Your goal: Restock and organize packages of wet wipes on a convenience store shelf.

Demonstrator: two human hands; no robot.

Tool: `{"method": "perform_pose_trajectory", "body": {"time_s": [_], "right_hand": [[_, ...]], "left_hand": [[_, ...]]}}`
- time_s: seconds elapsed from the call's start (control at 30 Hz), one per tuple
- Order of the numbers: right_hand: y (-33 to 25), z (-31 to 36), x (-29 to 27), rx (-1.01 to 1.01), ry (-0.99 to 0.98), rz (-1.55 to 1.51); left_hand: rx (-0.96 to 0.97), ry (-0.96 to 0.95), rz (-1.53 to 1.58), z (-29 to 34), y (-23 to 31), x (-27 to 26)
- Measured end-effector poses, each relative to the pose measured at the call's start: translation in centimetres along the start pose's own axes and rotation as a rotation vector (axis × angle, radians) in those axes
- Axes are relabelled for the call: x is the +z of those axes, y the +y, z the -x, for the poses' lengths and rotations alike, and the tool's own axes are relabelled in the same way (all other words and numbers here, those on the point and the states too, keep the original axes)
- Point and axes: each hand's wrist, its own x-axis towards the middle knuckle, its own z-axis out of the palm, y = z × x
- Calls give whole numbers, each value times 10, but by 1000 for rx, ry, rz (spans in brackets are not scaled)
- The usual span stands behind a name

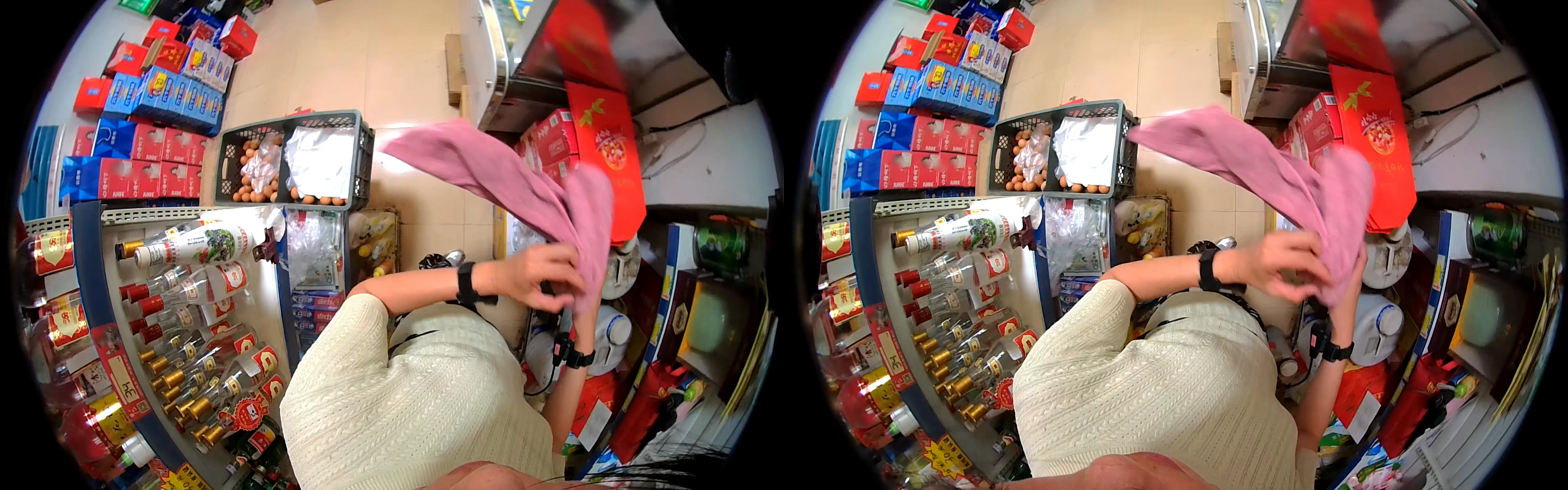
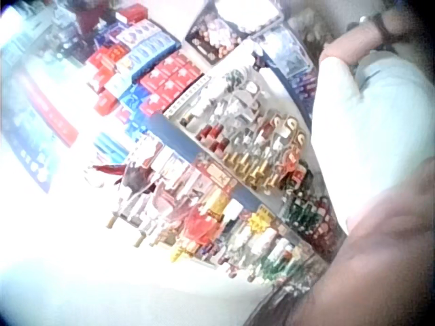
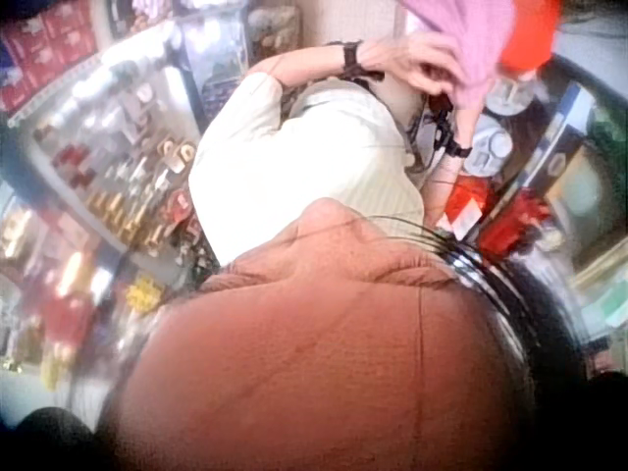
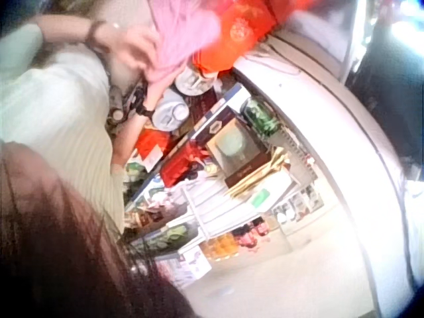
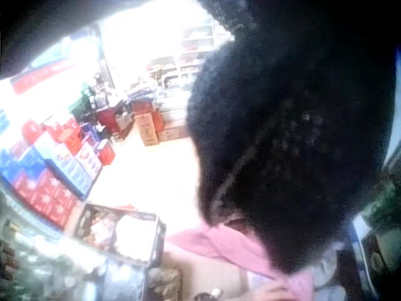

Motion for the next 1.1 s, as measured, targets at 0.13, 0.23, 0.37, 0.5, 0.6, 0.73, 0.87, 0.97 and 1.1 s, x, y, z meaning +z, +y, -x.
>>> {"method": "perform_pose_trajectory", "body": {"time_s": [0.13, 0.23, 0.37, 0.5, 0.6, 0.73, 0.87, 0.97, 1.1], "right_hand": [[33, 46, 8, 50, 117, -55], [56, 87, 5, 70, 201, -64], [79, 138, -17, 55, 377, -34], [80, 209, -33, 214, 466, -69], [64, 273, -33, 244, 456, -316], [55, 343, -30, 229, 464, -401], [52, 398, -29, 121, 686, -419], [46, 439, -39, 119, 846, -557], [31, 509, -30, 70, 1129, -821]], "left_hand": [[-80, -175, 309, 8, 18, 50], [-126, -206, 455, 14, 28, 77], [-523, -86, 677, 20, 37, 106], [-627, 206, 788, 17, 6, 146], [-937, 130, 577, 35, -22, 174], [-976, -289, 389, 93, -14, 250], [-675, -1234, 463, 127, 16, 327], [-749, -1406, 445, 148, 37, 373], [-674, -1494, 392, 172, 55, 428]]}}
